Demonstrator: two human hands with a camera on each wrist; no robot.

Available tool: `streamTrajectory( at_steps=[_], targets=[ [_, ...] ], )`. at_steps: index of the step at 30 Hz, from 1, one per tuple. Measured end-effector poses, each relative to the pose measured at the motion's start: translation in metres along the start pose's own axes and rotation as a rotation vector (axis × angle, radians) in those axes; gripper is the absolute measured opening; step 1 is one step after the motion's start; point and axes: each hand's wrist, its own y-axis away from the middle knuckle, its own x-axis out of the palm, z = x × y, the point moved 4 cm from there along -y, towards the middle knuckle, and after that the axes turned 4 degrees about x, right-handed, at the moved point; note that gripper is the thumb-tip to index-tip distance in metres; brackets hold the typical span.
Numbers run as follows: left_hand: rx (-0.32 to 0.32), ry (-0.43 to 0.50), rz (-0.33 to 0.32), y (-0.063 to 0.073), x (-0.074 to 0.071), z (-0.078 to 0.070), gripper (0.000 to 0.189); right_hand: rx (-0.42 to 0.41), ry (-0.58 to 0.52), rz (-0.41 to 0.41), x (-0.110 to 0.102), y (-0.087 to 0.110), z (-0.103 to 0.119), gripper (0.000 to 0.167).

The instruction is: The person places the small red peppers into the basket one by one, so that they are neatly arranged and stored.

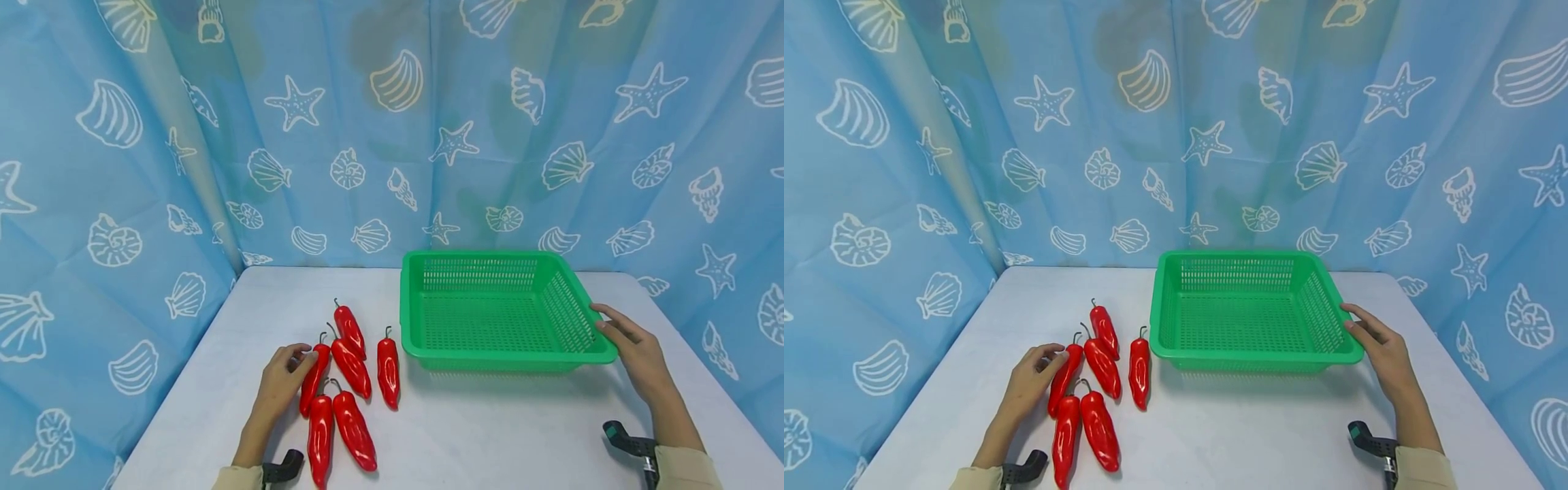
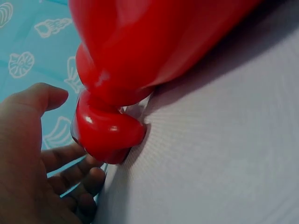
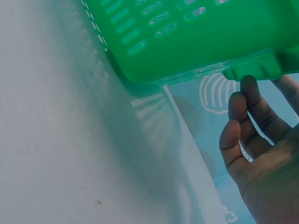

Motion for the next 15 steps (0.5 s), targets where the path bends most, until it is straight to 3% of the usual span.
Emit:
streamTrajectory(
  at_steps=[7,15],
  targets=[
    [-0.02,-0.007,0.011,0.002,0.001,-0.004,0.046,-0.001,0.031,0.008,-0.001,-0.003,0.002,0.055],
    [-0.012,-0.033,0.003,0.001,0.002,-0.004,0.043,-0.065,0.119,0.111,-0.01,-0.002,0.006,0.053]
  ],
)
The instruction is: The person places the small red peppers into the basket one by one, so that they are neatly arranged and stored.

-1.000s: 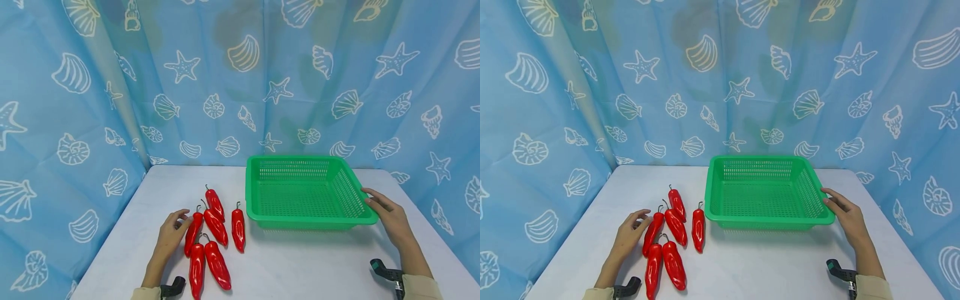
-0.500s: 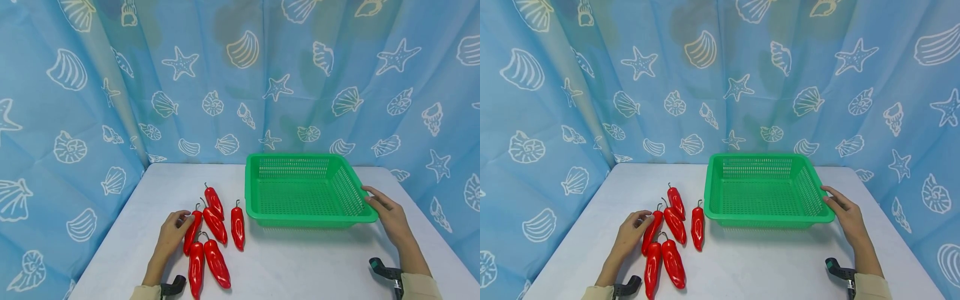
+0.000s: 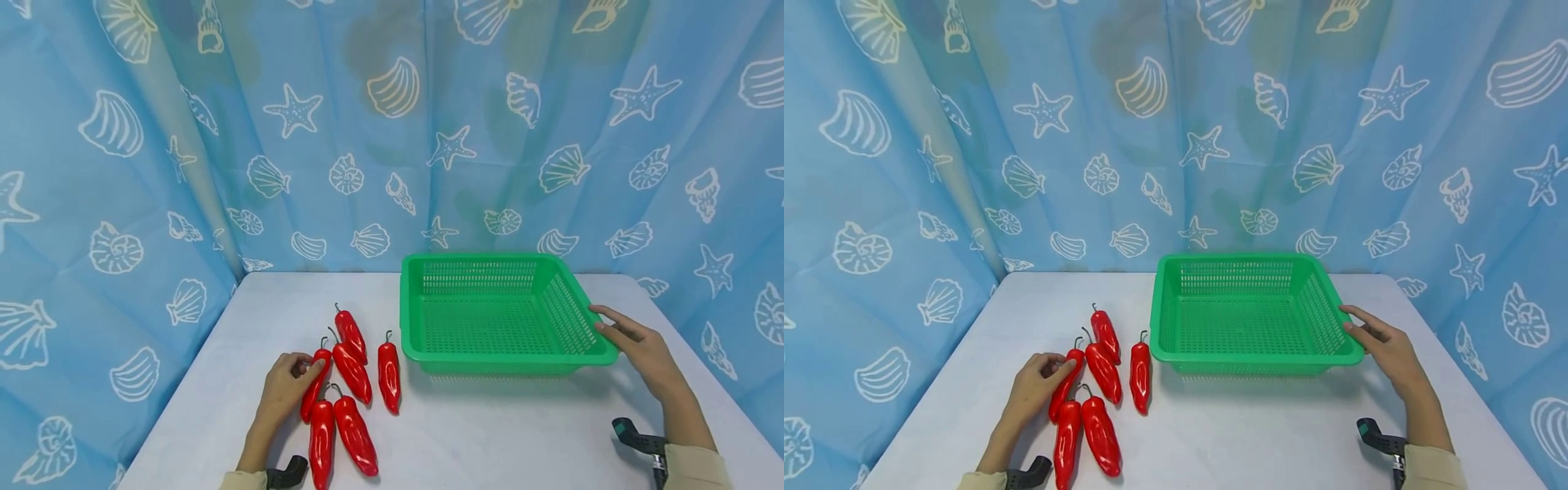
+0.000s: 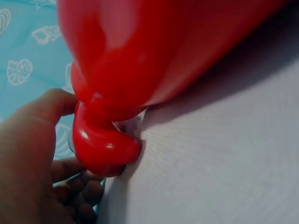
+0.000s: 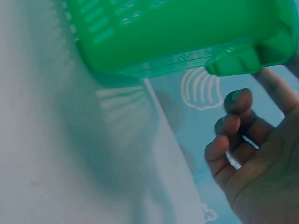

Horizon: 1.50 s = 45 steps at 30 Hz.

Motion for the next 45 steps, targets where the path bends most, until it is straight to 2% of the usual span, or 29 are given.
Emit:
streamTrajectory(
  at_steps=[7,17,26,32,39,45],
  targets=[
    [-0.022,-0.014,0.019,0.0,0.005,0.003,0.042,0.005,0.035,0.049,-0.008,-0.001,0.002,0.055],
    [-0.029,-0.015,0.021,0.001,0.001,0.003,0.043,0.056,0.046,0.128,-0.011,-0.002,-0.002,0.059],
    [-0.033,-0.025,0.005,-0.002,-0.001,0.003,0.041,0.064,0.014,0.126,-0.011,-0.005,0.008,0.06],
    [-0.079,-0.022,0.022,0.0,-0.004,-0.002,0.041,0.089,-0.002,0.129,-0.01,-0.007,0.006,0.062],
    [-0.137,0.031,0.059,0.002,-0.007,-0.009,0.046,0.117,0.001,0.139,-0.009,-0.003,0.002,0.064],
    [-0.201,0.062,0.075,0.004,-0.011,-0.004,0.052,0.098,-0.003,0.135,-0.008,-0.006,0.003,0.061]
  ],
)
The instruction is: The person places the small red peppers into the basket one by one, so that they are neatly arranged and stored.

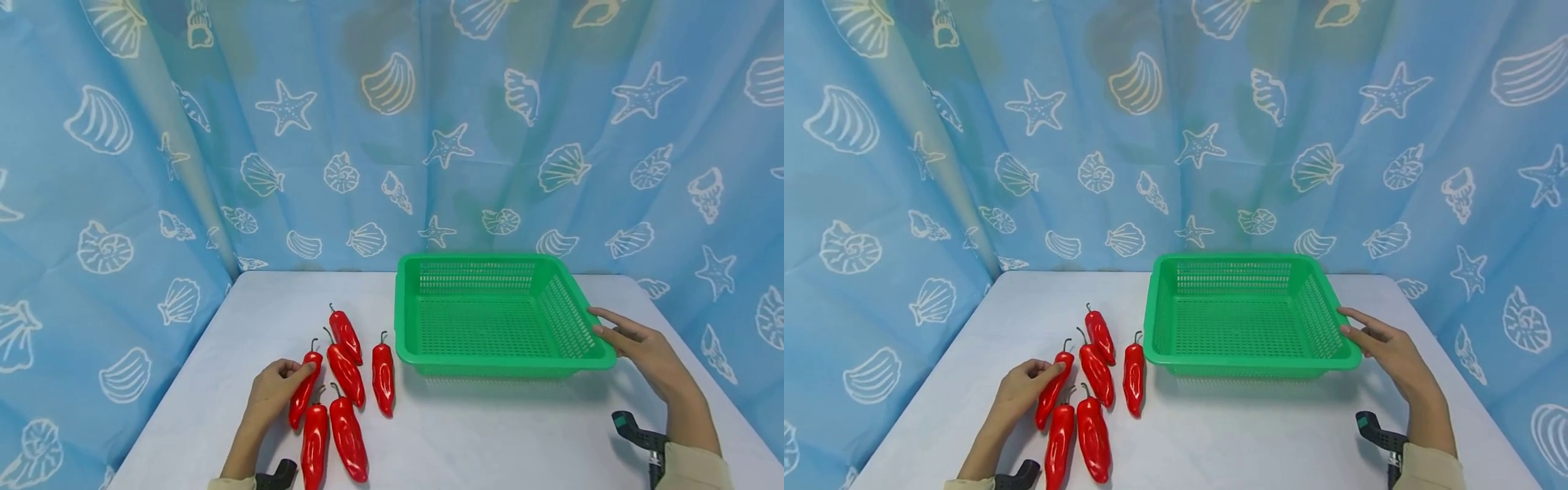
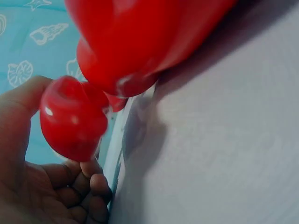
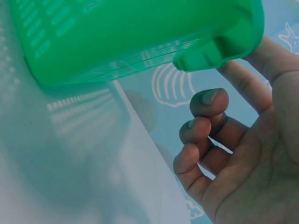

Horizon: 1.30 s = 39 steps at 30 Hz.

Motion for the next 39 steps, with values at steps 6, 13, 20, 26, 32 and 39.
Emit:
streamTrajectory(
  at_steps=[6,13,20,26,32,39],
  targets=[
    [-0.012,0.066,0.017,0.002,-0.005,-0.002,0.06,-0.026,-0.005,0.0,-0.002,0.0,-0.002,0.059],
    [-0.032,0.112,0.011,0.007,-0.009,-0.01,0.066,-0.025,-0.013,-0.002,-0.001,0.0,-0.003,0.06],
    [-0.026,0.15,0.008,0.007,-0.011,-0.022,0.067,-0.03,-0.028,-0.01,-0.001,0.001,0.0,0.061],
    [0.005,0.174,0.014,0.008,-0.013,-0.034,0.065,-0.011,-0.051,-0.008,0.001,0.001,-0.006,0.062],
    [0.061,0.206,0.009,0.008,-0.015,-0.05,0.061,-0.005,-0.045,-0.013,0.002,-0.001,-0.007,0.063],
    [0.082,0.251,0.012,0.006,-0.016,-0.066,0.056,-0.009,-0.042,-0.005,0.001,0.0,-0.008,0.062]
  ],
)
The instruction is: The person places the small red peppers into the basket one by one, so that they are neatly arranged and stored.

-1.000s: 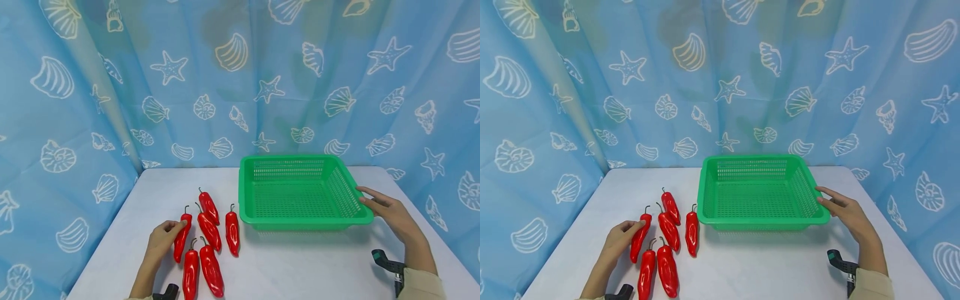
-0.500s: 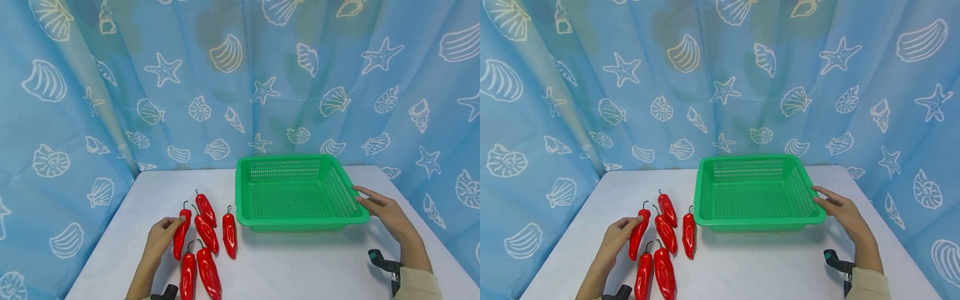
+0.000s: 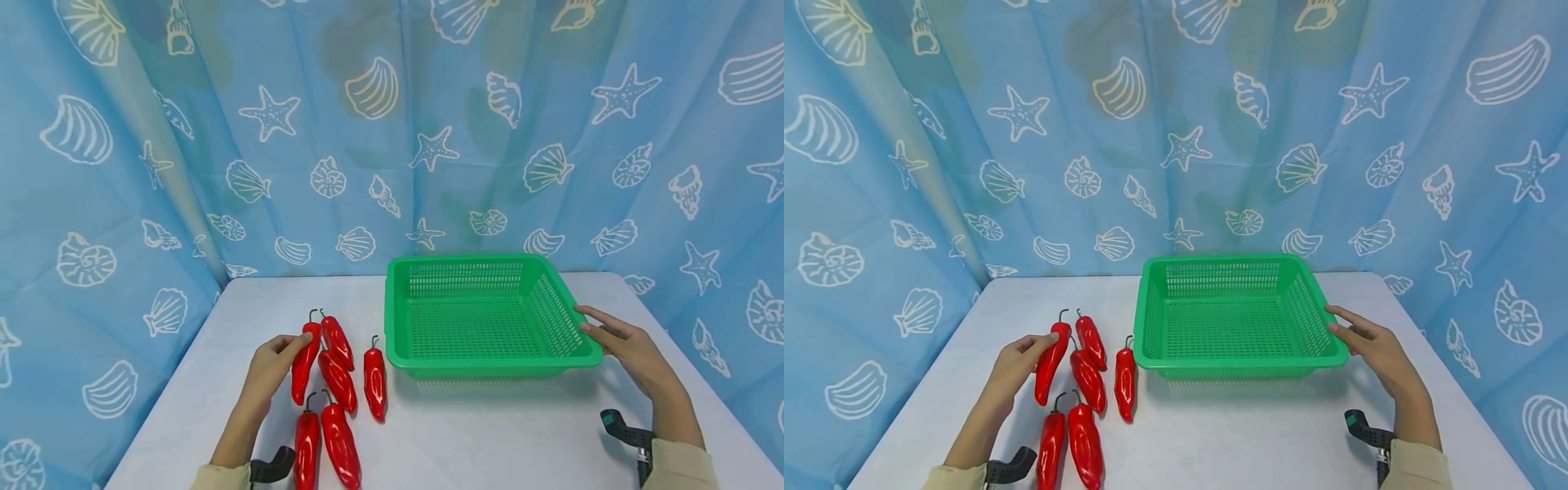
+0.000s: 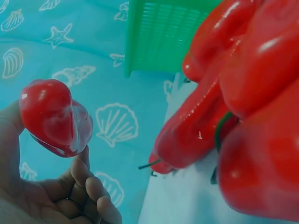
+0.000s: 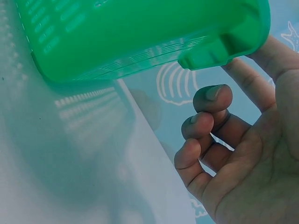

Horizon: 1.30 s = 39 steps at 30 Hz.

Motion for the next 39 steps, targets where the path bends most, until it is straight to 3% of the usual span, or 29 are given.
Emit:
streamTrajectory(
  at_steps=[11,23,39],
  targets=[
    [0.008,0.047,0.028,-0.007,0.012,-0.016,0.057,-0.017,0.001,0.01,-0.001,0.0,0.001,0.06],
    [0.039,0.031,0.066,-0.022,0.024,-0.043,0.058,-0.008,-0.011,0.002,0.0,0.001,-0.001,0.061],
    [-0.015,0.082,0.124,-0.03,0.052,-0.067,0.059,-0.023,-0.037,0.002,0.001,0.003,0.001,0.06]
  ],
)
